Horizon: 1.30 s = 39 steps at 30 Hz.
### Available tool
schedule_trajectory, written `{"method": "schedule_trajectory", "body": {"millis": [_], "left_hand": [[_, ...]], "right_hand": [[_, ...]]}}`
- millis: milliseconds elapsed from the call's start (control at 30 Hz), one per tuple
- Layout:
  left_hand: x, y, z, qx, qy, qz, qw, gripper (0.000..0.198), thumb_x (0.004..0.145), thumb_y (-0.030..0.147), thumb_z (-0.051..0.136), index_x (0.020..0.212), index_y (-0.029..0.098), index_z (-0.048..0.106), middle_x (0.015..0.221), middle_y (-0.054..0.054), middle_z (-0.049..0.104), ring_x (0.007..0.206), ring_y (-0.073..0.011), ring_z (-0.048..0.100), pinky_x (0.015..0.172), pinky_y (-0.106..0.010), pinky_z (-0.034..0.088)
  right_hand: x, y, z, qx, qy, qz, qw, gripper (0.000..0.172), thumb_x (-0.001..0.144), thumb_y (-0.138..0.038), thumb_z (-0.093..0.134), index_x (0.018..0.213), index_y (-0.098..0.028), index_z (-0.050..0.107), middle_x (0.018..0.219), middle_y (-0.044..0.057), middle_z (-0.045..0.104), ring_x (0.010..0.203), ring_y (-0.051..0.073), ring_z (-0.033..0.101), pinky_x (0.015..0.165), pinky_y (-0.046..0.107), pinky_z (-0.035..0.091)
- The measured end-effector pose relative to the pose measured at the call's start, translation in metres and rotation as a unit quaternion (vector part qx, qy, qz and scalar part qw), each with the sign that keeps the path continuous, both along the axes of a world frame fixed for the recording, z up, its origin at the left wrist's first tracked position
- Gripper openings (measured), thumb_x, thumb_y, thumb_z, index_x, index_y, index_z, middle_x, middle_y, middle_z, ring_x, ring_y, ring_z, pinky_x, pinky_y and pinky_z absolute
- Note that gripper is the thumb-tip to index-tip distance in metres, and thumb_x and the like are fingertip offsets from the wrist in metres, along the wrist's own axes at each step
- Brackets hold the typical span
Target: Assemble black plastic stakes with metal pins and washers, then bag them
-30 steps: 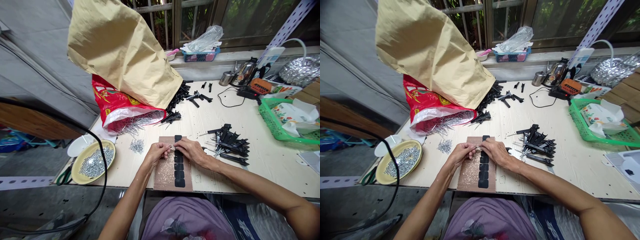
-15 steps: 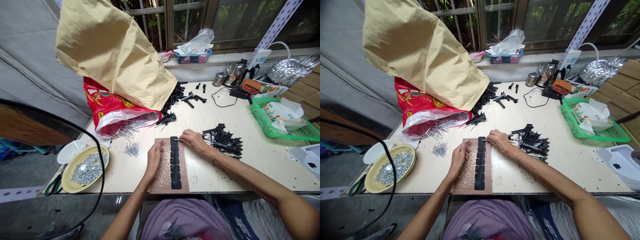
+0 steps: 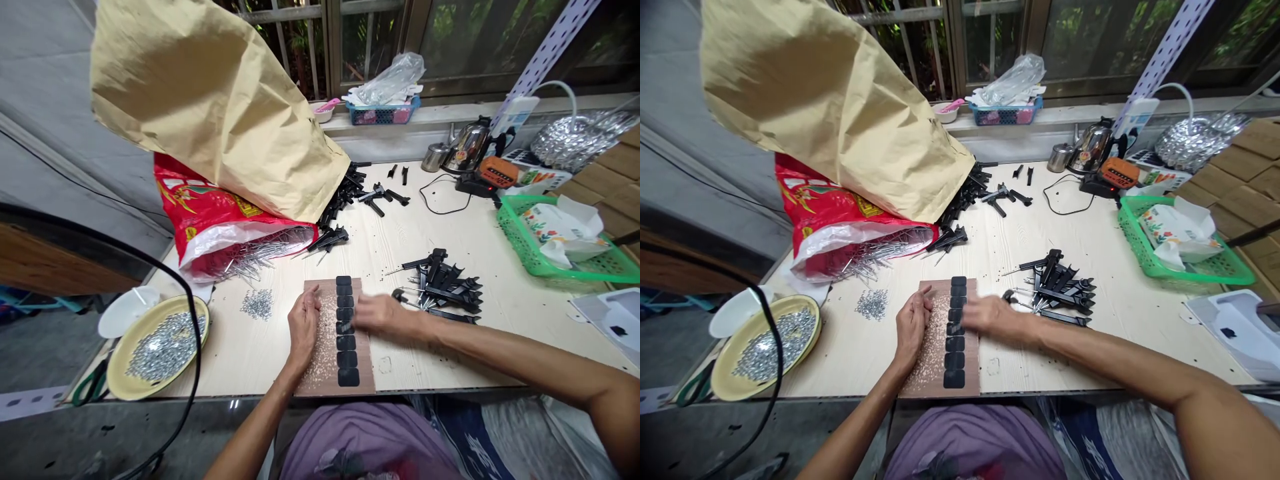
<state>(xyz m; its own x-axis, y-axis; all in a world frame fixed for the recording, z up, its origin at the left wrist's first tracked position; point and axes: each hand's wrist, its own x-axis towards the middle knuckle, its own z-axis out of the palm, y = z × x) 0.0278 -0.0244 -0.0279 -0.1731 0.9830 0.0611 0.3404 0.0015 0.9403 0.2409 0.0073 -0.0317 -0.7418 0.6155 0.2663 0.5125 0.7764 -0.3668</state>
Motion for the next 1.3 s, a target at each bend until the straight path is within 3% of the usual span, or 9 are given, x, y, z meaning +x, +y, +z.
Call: {"method": "schedule_trajectory", "body": {"millis": [100, 267, 533, 600, 733, 867, 967, 1133, 1300], "left_hand": [[0.001, -0.001, 0.001, -0.009, -0.002, -0.001, 1.000, 0.045, 0.091, 0.048, 0.034, 0.098, 0.016, 0.065, 0.071, -0.003, 0.061, 0.074, -0.0171, 0.061, 0.071, -0.029, 0.046], [0.002, 0.000, 0.005, -0.028, -0.001, 0.001, 1.000, 0.045, 0.090, 0.049, 0.034, 0.088, 0.017, 0.066, 0.076, -0.005, 0.065, 0.078, -0.0189, 0.061, 0.072, -0.030, 0.046], [0.002, 0.000, 0.005, -0.025, 0.009, 0.006, 1.000, 0.046, 0.091, 0.049, 0.032, 0.079, 0.017, 0.063, 0.081, -0.007, 0.066, 0.083, -0.0200, 0.063, 0.073, -0.030, 0.046], [0.002, -0.001, 0.004, -0.025, 0.004, 0.006, 1.000, 0.045, 0.091, 0.049, 0.032, 0.079, 0.017, 0.063, 0.077, -0.006, 0.065, 0.081, -0.0195, 0.063, 0.071, -0.029, 0.046], [0.001, -0.002, 0.001, -0.020, -0.007, 0.005, 1.000, 0.044, 0.090, 0.049, 0.034, 0.079, 0.018, 0.064, 0.073, -0.005, 0.064, 0.081, -0.0194, 0.062, 0.071, -0.029, 0.046], [0.000, -0.001, 0.000, -0.016, -0.001, -0.006, 1.000, 0.044, 0.091, 0.047, 0.034, 0.088, 0.016, 0.066, 0.079, -0.005, 0.063, 0.076, -0.0181, 0.060, 0.072, -0.030, 0.045], [0.000, -0.002, 0.001, -0.009, 0.003, -0.010, 1.000, 0.044, 0.092, 0.045, 0.034, 0.099, 0.016, 0.066, 0.079, -0.005, 0.063, 0.074, -0.0176, 0.059, 0.072, -0.030, 0.045], [-0.007, -0.011, 0.009, 0.009, 0.019, -0.018, 1.000, 0.036, 0.091, 0.040, 0.041, 0.106, 0.019, 0.066, 0.083, -0.005, 0.063, 0.080, -0.0181, 0.059, 0.073, -0.029, 0.045], [-0.052, -0.018, 0.011, 0.064, 0.100, 0.067, 0.991, 0.028, 0.089, 0.034, 0.047, 0.104, 0.020, 0.066, 0.094, -0.006, 0.063, 0.086, -0.0181, 0.059, 0.076, -0.029, 0.045]], "right_hand": [[0.007, 0.010, 0.004, 0.019, 0.003, -0.075, 0.997, 0.034, 0.097, -0.026, 0.034, 0.090, -0.015, 0.065, 0.076, 0.005, 0.060, 0.074, 0.014, 0.048, 0.057, 0.026, 0.042], [0.010, 0.016, 0.009, 0.049, -0.020, 0.015, 0.998, 0.027, 0.095, -0.027, 0.041, 0.089, -0.019, 0.065, 0.081, 0.005, 0.060, 0.079, 0.015, 0.047, 0.060, 0.025, 0.038], [0.000, -0.026, 0.006, 0.014, -0.024, 0.081, 0.996, 0.030, 0.097, -0.023, 0.035, 0.091, -0.019, 0.065, 0.077, 0.003, 0.060, 0.074, 0.014, 0.049, 0.058, 0.025, 0.040], [0.010, -0.022, 0.010, -0.005, -0.007, 0.038, 0.999, 0.030, 0.097, -0.028, 0.037, 0.093, -0.019, 0.066, 0.080, 0.003, 0.062, 0.074, 0.014, 0.050, 0.058, 0.025, 0.041], [0.061, 0.002, 0.044, 0.010, -0.065, -0.097, 0.993, 0.031, 0.095, -0.036, 0.041, 0.090, -0.021, 0.068, 0.085, 0.004, 0.065, 0.074, 0.015, 0.054, 0.057, 0.026, 0.039], [0.097, 0.021, 0.083, 0.071, -0.153, -0.119, 0.979, 0.031, 0.087, -0.050, 0.052, 0.078, -0.026, 0.069, 0.079, 0.003, 0.065, 0.072, 0.017, 0.053, 0.060, 0.031, 0.033], [0.068, 0.040, 0.082, 0.113, -0.119, -0.141, 0.976, 0.029, 0.091, -0.044, 0.047, 0.087, -0.025, 0.068, 0.086, 0.004, 0.066, 0.077, 0.018, 0.052, 0.063, 0.031, 0.032], [-0.038, 0.095, 0.043, 0.168, -0.077, -0.102, 0.977, 0.027, 0.095, -0.030, 0.041, 0.093, -0.022, 0.067, 0.090, 0.006, 0.066, 0.086, 0.019, 0.048, 0.071, 0.031, 0.032], [-0.100, 0.143, 0.022, 0.195, -0.143, -0.030, 0.970, 0.020, 0.093, -0.025, 0.046, 0.096, -0.023, 0.066, 0.088, 0.006, 0.065, 0.091, 0.021, 0.045, 0.073, 0.033, 0.029]]}}
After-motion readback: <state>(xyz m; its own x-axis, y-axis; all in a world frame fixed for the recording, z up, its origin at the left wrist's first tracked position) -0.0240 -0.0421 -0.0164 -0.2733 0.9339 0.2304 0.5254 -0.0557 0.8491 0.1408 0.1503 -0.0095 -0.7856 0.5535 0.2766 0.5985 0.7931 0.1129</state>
